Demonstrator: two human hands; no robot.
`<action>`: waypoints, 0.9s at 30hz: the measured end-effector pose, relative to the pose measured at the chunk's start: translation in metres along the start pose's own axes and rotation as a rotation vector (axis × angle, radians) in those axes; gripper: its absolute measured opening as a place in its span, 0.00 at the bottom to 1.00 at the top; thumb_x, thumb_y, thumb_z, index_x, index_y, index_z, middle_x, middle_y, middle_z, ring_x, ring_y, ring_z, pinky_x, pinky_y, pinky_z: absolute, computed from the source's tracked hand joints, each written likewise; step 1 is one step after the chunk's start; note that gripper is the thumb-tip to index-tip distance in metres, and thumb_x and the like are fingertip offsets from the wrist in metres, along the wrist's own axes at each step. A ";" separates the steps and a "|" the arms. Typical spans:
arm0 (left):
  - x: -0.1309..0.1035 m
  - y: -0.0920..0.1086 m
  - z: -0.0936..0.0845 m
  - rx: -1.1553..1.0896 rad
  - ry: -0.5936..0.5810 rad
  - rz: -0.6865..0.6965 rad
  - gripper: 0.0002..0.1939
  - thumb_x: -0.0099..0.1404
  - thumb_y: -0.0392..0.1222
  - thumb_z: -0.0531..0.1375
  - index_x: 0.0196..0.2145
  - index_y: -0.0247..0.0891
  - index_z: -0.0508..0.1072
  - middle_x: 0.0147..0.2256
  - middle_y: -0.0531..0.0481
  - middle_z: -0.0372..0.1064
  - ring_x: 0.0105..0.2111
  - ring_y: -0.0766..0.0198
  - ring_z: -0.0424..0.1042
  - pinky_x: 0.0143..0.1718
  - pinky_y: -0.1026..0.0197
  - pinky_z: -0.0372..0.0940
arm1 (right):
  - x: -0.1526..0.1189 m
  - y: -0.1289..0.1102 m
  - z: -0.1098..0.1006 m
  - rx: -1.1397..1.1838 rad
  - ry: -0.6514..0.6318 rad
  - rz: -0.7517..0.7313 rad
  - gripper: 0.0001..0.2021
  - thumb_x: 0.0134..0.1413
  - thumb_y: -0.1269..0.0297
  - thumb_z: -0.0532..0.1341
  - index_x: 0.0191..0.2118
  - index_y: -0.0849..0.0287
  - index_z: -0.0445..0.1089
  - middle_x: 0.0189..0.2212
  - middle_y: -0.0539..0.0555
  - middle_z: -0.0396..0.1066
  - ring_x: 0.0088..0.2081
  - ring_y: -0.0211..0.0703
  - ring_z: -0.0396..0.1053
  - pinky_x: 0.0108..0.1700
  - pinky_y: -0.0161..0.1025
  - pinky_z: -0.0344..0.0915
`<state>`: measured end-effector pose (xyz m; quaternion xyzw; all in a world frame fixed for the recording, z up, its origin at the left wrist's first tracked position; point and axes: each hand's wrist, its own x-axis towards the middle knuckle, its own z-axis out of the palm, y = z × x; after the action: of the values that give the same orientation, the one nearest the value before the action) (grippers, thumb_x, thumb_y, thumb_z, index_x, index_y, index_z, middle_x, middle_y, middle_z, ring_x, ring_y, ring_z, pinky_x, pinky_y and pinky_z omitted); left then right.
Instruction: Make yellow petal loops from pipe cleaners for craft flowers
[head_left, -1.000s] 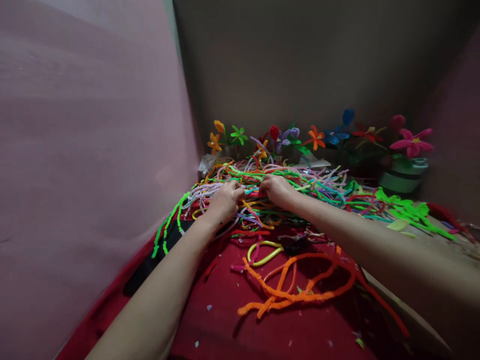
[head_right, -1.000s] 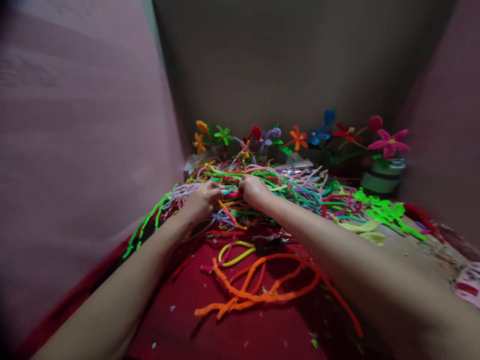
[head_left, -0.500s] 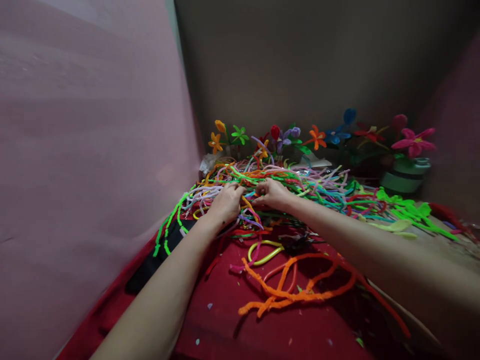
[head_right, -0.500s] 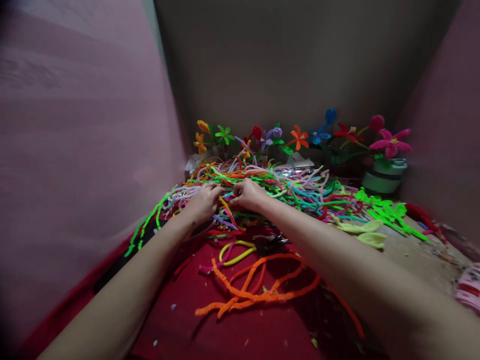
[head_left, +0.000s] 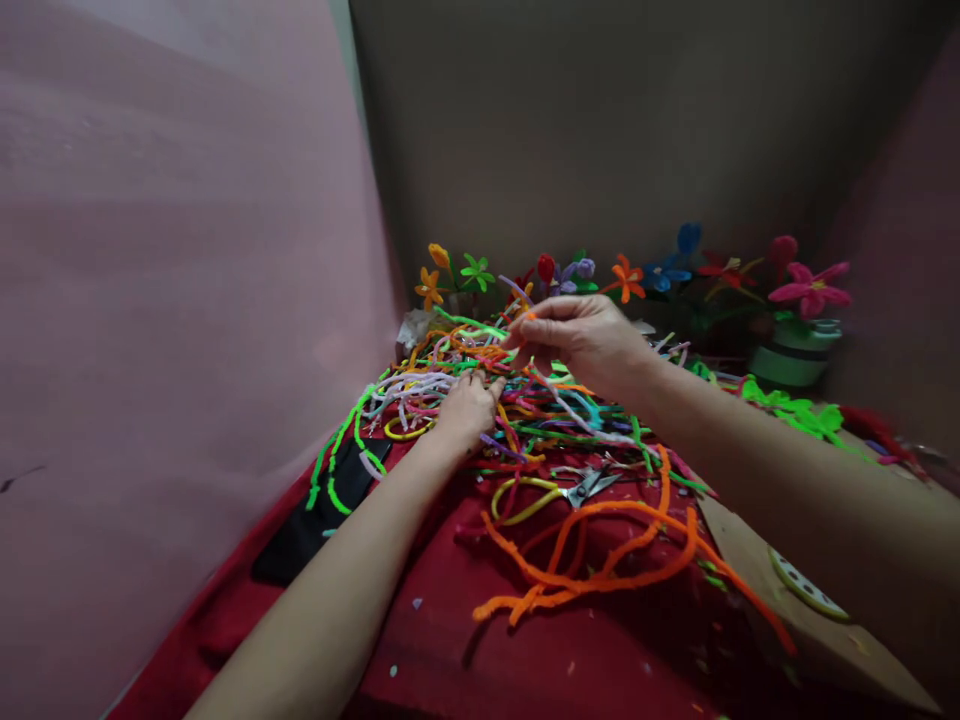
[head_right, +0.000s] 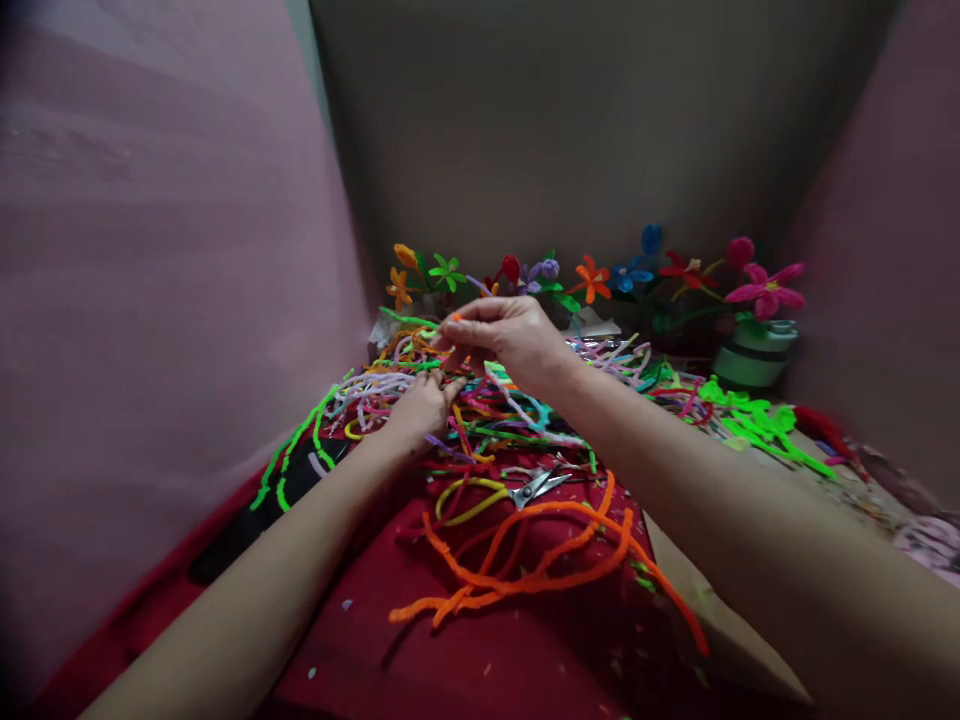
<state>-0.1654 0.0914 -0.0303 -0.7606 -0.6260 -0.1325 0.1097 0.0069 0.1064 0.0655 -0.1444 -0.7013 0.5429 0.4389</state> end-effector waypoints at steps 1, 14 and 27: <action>0.000 0.000 -0.003 -0.014 -0.005 -0.006 0.23 0.61 0.30 0.47 0.53 0.36 0.65 0.46 0.36 0.63 0.48 0.52 0.59 0.50 0.49 0.56 | 0.000 -0.007 0.002 0.038 0.008 -0.024 0.12 0.42 0.58 0.66 0.28 0.62 0.73 0.27 0.53 0.74 0.24 0.36 0.69 0.22 0.31 0.61; -0.007 0.032 -0.062 -0.921 0.202 -0.102 0.10 0.51 0.44 0.61 0.22 0.33 0.71 0.17 0.57 0.58 0.19 0.72 0.57 0.20 0.68 0.54 | -0.011 -0.003 0.014 -0.212 0.039 -0.094 0.06 0.43 0.63 0.65 0.26 0.61 0.75 0.28 0.51 0.69 0.31 0.35 0.66 0.34 0.34 0.63; -0.019 -0.004 -0.087 -1.359 0.760 -0.385 0.11 0.55 0.44 0.59 0.23 0.32 0.70 0.14 0.57 0.61 0.12 0.75 0.57 0.12 0.70 0.51 | -0.032 0.094 -0.028 -1.034 -0.162 -0.087 0.12 0.56 0.68 0.53 0.40 0.60 0.74 0.32 0.57 0.71 0.39 0.43 0.64 0.42 0.39 0.61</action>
<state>-0.1788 0.0457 0.0447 -0.4427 -0.4485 -0.7512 -0.1965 0.0215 0.1373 -0.0319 -0.2703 -0.9147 0.1167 0.2770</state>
